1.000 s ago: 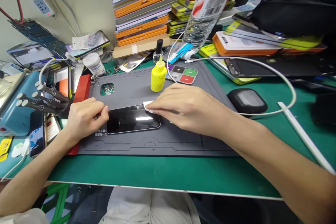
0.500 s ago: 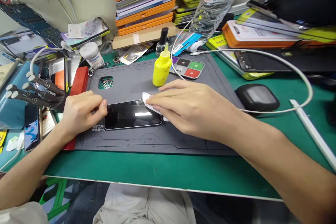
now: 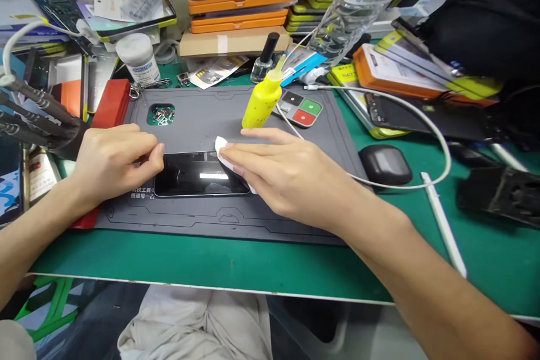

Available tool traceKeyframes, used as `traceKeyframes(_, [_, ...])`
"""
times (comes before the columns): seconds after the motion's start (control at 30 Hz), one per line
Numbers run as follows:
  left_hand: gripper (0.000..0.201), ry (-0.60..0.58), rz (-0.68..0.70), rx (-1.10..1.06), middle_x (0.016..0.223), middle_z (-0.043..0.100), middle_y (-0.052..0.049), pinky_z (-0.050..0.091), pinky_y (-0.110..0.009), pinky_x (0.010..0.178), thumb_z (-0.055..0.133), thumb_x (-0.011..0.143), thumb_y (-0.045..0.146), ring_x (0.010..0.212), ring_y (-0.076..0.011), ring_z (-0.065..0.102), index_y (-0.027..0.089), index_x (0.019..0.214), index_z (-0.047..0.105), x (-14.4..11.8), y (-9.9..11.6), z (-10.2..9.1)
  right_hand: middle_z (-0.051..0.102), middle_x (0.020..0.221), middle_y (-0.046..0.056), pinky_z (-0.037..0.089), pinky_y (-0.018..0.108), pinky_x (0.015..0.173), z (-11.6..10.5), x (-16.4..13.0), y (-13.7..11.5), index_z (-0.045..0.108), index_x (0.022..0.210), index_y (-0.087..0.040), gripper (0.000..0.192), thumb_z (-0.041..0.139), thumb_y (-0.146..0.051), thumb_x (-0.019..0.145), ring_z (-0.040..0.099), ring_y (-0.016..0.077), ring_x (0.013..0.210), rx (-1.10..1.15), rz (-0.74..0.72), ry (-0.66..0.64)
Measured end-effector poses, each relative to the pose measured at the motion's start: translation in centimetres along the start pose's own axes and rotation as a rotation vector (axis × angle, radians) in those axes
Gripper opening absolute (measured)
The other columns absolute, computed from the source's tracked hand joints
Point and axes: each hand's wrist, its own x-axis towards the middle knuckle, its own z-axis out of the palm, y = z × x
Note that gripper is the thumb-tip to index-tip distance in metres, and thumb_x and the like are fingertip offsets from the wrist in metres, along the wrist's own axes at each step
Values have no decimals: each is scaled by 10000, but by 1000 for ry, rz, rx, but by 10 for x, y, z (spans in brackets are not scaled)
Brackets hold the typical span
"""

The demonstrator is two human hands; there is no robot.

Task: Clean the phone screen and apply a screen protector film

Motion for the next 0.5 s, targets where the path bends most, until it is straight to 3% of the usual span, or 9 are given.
traceKeyframes(0.17, [431, -29, -35, -9, 576, 396, 17, 230, -369, 523, 576, 1104, 244, 537, -144, 428, 212, 703, 423, 1, 0, 0, 797, 1564, 153, 592, 529, 1360, 11, 8, -8, 780, 1506, -96, 423, 485, -78, 1204, 814, 269, 1424, 17, -23, -78])
traceKeyframes(0.27, [442, -31, -47, -13, 569, 389, 14, 220, -380, 529, 568, 1102, 262, 530, -149, 407, 213, 689, 415, 0, 1, 0, 850, 1473, 116, 631, 486, 1315, 9, 8, -5, 809, 1456, -91, 402, 485, -100, 1219, 860, 257, 1316, 3, -10, -27])
traceKeyframes(0.37, [455, -30, -39, -14, 569, 384, 13, 228, -375, 527, 562, 1104, 270, 524, -148, 396, 213, 680, 409, 0, 1, 1, 910, 1301, 50, 693, 475, 1228, 1, 2, 1, 883, 1297, -179, 383, 508, -145, 1224, 902, 240, 1126, -11, 49, 15])
traceKeyframes(0.5, [477, -63, -80, -14, 557, 370, 6, 221, -374, 528, 543, 1103, 308, 521, -154, 379, 211, 658, 399, -1, 1, 1, 926, 1196, 39, 741, 492, 1149, -6, -5, 4, 908, 1197, -229, 351, 561, -177, 1195, 913, 253, 1057, -17, 113, 22])
